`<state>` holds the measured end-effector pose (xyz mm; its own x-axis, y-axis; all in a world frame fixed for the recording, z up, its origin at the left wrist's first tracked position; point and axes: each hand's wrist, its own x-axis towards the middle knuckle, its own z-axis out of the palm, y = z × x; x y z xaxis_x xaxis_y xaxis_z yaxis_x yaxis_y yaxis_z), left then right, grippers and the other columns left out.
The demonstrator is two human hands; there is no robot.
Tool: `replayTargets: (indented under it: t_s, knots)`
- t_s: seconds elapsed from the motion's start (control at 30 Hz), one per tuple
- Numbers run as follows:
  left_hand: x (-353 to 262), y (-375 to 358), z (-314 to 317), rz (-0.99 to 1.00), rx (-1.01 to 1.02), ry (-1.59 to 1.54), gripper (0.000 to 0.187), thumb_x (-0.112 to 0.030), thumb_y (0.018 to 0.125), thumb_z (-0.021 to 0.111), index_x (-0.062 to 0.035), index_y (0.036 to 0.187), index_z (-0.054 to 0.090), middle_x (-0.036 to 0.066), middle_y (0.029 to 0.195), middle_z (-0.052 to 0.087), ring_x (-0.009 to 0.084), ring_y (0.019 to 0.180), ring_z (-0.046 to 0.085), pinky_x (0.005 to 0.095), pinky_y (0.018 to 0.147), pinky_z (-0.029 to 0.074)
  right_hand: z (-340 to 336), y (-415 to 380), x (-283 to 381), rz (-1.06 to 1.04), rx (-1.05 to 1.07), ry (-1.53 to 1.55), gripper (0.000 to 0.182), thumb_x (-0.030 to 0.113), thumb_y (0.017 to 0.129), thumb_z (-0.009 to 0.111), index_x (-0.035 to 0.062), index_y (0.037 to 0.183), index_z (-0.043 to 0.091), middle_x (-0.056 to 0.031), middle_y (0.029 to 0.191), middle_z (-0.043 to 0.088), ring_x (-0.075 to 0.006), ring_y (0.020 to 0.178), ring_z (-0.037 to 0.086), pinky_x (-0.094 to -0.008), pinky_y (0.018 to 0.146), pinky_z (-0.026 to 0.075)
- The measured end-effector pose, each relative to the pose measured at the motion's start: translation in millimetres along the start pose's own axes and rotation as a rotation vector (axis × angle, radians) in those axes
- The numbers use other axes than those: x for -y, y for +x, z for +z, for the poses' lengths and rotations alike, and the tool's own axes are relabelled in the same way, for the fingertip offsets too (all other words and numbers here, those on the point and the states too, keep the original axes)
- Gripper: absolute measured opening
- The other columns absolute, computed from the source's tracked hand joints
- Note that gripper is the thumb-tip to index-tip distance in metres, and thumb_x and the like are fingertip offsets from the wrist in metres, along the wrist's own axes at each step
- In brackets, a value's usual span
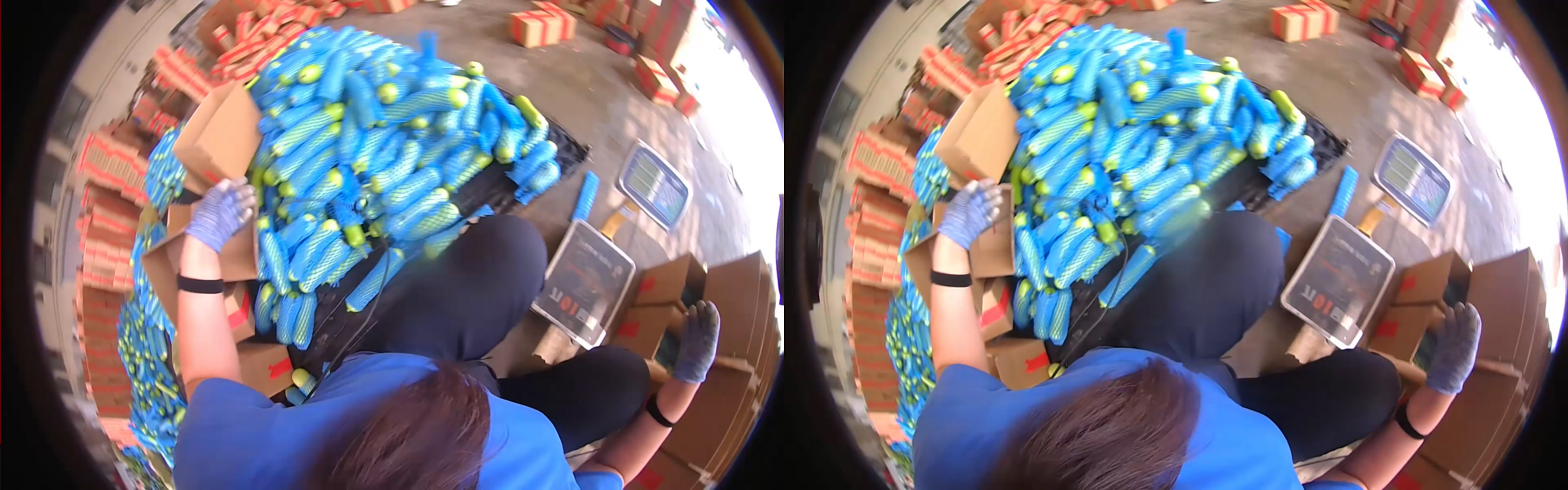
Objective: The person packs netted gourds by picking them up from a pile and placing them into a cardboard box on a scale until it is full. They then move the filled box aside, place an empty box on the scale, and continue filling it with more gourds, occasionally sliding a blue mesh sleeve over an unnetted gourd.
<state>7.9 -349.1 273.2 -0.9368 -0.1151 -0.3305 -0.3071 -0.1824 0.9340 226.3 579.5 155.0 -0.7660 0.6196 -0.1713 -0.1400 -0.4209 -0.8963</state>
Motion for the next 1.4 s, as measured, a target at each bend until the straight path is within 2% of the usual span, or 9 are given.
replayTargets:
  t_s: [0.17,0.3,0.37,0.57,0.77,0.9,1.17,1.37,1.4]
  knots:
    - [119,2,-169,-0.078,-0.689,0.153,0.046,-0.041,0.094,0.062,-0.0085,0.127,0.059,0.011,0.116,0.068,0.0251,0.099,0.065,0.0389,0.085,0.050,78,27,-2,0.063,0.009,-0.090,0.043,0.022,0.105,0.040,0.0093,0.146,0.042,-0.0102,0.147,0.046,-0.0237,0.137,0.042,-0.0394,0.114,0.034]
    - [192,31,-156,0.019,-0.639,1.129,0.060,-0.032,0.086,0.071,-0.0023,0.135,0.053,0.021,0.131,0.060,0.0320,0.125,0.056,0.0376,0.106,0.042,129,20,-5,0.130,-0.022,-0.095,0.044,0.022,0.104,0.038,0.0108,0.146,0.040,-0.0086,0.148,0.044,-0.0225,0.133,0.044,-0.0361,0.107,0.038]
    - [211,53,-143,0.104,-0.721,1.320,0.069,-0.028,0.082,0.074,-0.0042,0.141,0.047,0.022,0.141,0.052,0.0336,0.133,0.049,0.0389,0.110,0.039,95,49,-20,0.060,0.645,-0.353,0.039,0.022,0.102,0.043,0.0108,0.139,0.049,-0.0066,0.140,0.051,-0.0211,0.122,0.051,-0.0364,0.101,0.042]
    - [236,141,-198,-0.459,-0.971,0.883,0.048,-0.031,0.095,0.056,-0.0021,0.133,0.054,0.020,0.129,0.061,0.0319,0.128,0.054,0.0386,0.107,0.042,147,2,-15,0.241,0.513,-0.276,0.022,0.023,0.099,0.054,0.0144,0.118,0.059,-0.0062,0.122,0.060,-0.0203,0.108,0.058,-0.0359,0.088,0.049]
    - [232,106,-212,0.471,-1.120,1.390,0.033,-0.020,0.098,0.051,-0.0091,0.128,0.060,0.016,0.121,0.067,0.0333,0.103,0.067,0.0413,0.089,0.052,155,-28,10,0.121,0.054,-0.379,0.025,0.033,0.093,0.066,0.0132,0.107,0.065,-0.0043,0.096,0.069,-0.0183,0.079,0.066,-0.0309,0.067,0.055]
    - [157,-3,-40,0.431,-1.063,1.443,0.032,-0.018,0.097,0.050,-0.0046,0.124,0.063,0.020,0.114,0.068,0.0360,0.103,0.065,0.0439,0.091,0.050,176,-32,7,0.028,0.097,-0.489,0.019,0.026,0.096,0.063,0.0099,0.106,0.064,-0.0050,0.094,0.068,-0.0170,0.078,0.066,-0.0302,0.067,0.054]
    - [128,-27,209,1.266,-0.110,1.285,0.023,-0.013,0.086,0.055,-0.0137,0.106,0.067,0.007,0.093,0.070,0.0274,0.085,0.066,0.0434,0.072,0.048,283,-60,-19,0.002,0.551,-0.724,0.050,0.043,0.094,0.065,0.0056,0.125,0.057,-0.0073,0.110,0.066,-0.0151,0.097,0.063,-0.0310,0.088,0.051]
    - [176,-9,390,1.326,0.593,1.351,0.035,-0.018,0.087,0.056,-0.0181,0.121,0.061,0.002,0.112,0.066,0.0198,0.096,0.064,0.0376,0.081,0.047,282,-6,-37,0.291,0.523,-0.582,0.057,0.045,0.090,0.067,0.0071,0.131,0.056,-0.0112,0.113,0.067,-0.0195,0.098,0.065,-0.0360,0.088,0.051]
    - [182,-6,410,1.318,0.607,1.342,0.035,-0.018,0.087,0.056,-0.0181,0.121,0.061,0.002,0.112,0.066,0.0198,0.096,0.064,0.0376,0.081,0.047,247,33,-53,0.055,0.423,-1.103,0.052,0.039,0.089,0.066,0.0067,0.129,0.057,-0.0132,0.109,0.068,-0.0209,0.094,0.066,-0.0352,0.086,0.051]
